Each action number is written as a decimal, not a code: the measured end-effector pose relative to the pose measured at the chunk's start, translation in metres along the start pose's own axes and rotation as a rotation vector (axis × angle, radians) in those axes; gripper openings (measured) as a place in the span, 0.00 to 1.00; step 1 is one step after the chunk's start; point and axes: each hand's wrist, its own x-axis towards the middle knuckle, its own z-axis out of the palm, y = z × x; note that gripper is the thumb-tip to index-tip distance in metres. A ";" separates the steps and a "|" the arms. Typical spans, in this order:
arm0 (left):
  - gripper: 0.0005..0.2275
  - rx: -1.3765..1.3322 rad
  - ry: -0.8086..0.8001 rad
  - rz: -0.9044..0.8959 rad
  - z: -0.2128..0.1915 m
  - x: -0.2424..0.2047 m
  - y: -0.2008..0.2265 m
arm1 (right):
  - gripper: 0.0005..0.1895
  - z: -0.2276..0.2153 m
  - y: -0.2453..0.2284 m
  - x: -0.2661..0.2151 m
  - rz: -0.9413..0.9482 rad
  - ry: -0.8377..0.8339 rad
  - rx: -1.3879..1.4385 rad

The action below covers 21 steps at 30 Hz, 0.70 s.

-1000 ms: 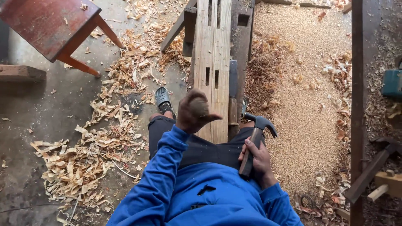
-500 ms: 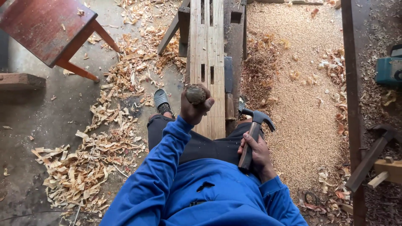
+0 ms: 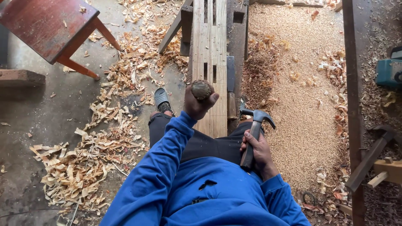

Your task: Using a chisel and hammer to carve mortise joints in a wooden beam.

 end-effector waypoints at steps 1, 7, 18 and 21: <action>0.08 0.019 -0.002 -0.002 0.001 0.001 0.001 | 0.14 0.000 -0.001 0.000 0.000 0.003 -0.008; 0.09 0.138 -0.011 0.082 -0.001 0.005 0.002 | 0.14 0.002 -0.003 -0.001 0.009 0.010 -0.014; 0.10 0.136 -0.074 0.061 0.001 0.003 -0.006 | 0.13 0.000 -0.002 0.000 0.012 -0.003 -0.009; 0.10 0.139 -0.079 0.075 0.001 0.003 -0.007 | 0.13 -0.001 -0.001 0.000 0.012 -0.011 -0.016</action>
